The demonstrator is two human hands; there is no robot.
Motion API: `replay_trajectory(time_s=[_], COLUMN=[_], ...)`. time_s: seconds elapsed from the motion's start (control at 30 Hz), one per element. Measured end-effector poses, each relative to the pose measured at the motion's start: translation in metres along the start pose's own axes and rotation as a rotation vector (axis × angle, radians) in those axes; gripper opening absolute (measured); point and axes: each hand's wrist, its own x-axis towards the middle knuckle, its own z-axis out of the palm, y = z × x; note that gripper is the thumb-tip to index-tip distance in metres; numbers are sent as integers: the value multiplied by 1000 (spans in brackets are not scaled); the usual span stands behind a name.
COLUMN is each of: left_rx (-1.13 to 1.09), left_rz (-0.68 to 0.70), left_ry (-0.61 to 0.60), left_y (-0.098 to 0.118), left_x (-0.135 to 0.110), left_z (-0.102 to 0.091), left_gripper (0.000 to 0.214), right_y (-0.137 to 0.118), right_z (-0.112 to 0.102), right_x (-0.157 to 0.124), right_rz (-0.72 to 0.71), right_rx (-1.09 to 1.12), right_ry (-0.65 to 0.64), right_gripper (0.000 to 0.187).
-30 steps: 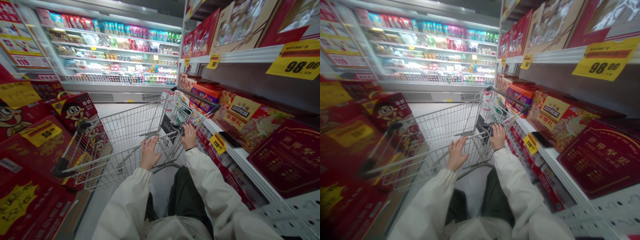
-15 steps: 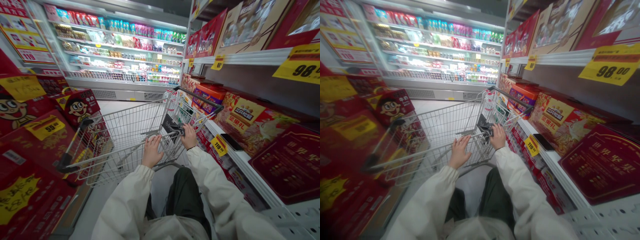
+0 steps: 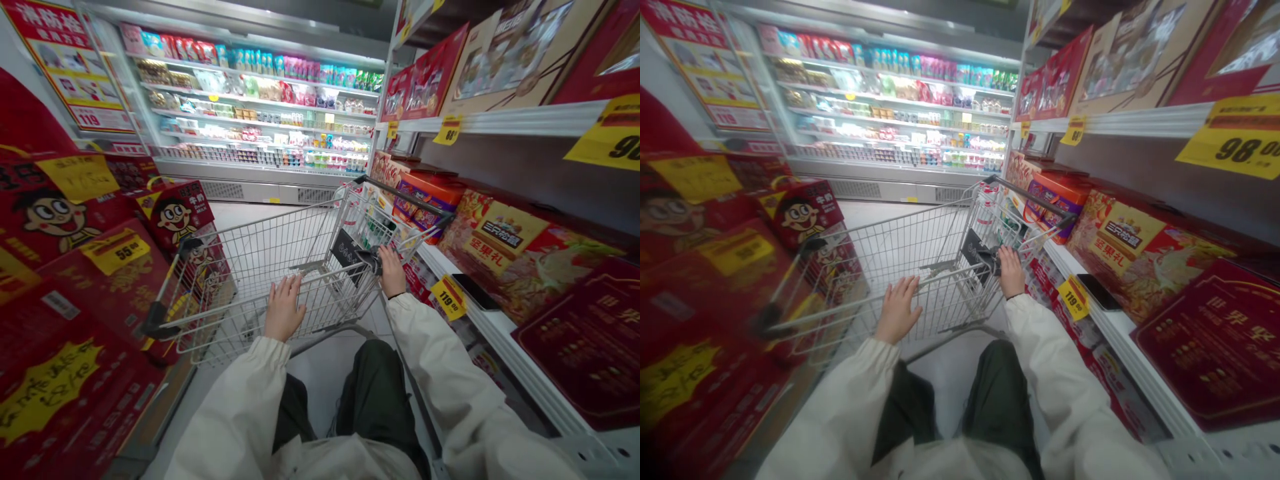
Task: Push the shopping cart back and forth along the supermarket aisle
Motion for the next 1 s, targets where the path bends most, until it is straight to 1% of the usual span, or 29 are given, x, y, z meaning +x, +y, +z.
replay_trajectory(time_s=[0.07,0.13,0.2,0.27,0.33,0.4,0.43,0.53,0.6,0.63,0.7,0.8,0.9,0.97,1.0], left_rx=[26,32,29,16,-6,-27,-36,-58,-68,-70,-71,-73,-80,-89,-93], left_rz=[-12,-18,-24,-19,-10,-9,-11,-16,-17,-19,-19,-25,-33,-14,2], left_ry=[-1,-5,-3,-2,-15,-30,-34,-35,-37,-36,-32,-18,-9,-16,-23], left_y=[-1,3,7,8,5,0,-2,-6,-3,-1,5,14,18,16,14], left_x=[-4,-4,-1,1,2,0,-1,-5,-6,-6,-5,-3,-2,-3,-4], left_z=[-1,1,3,4,3,1,0,-2,-1,0,2,5,7,8,8], left_gripper=[71,75,76,75,75,72,71,72,75,77,78,80,80,79,78], right_y=[-15,-39,-63,-77,-76,-62,-51,-20,-9,-9,-16,-42,-66,-70,-67], right_z=[6,14,21,26,26,25,23,22,24,26,32,41,44,41,38], right_x=[0,-1,-2,-1,3,9,13,22,24,24,22,16,11,11,12], right_rz=[45,58,12,-62,-132,-163,-157,-57,1,23,54,60,0,-58,-84], right_rx=[-22,-34,-24,-7,10,17,14,-13,-15,-11,7,46,84,96,96], right_ry=[0,-18,-55,-96,-127,-135,-128,-53,-8,11,40,43,-11,-52,-70], right_gripper=[71,74,76,76,74,73,72,67,65,64,62,63,67,68,68])
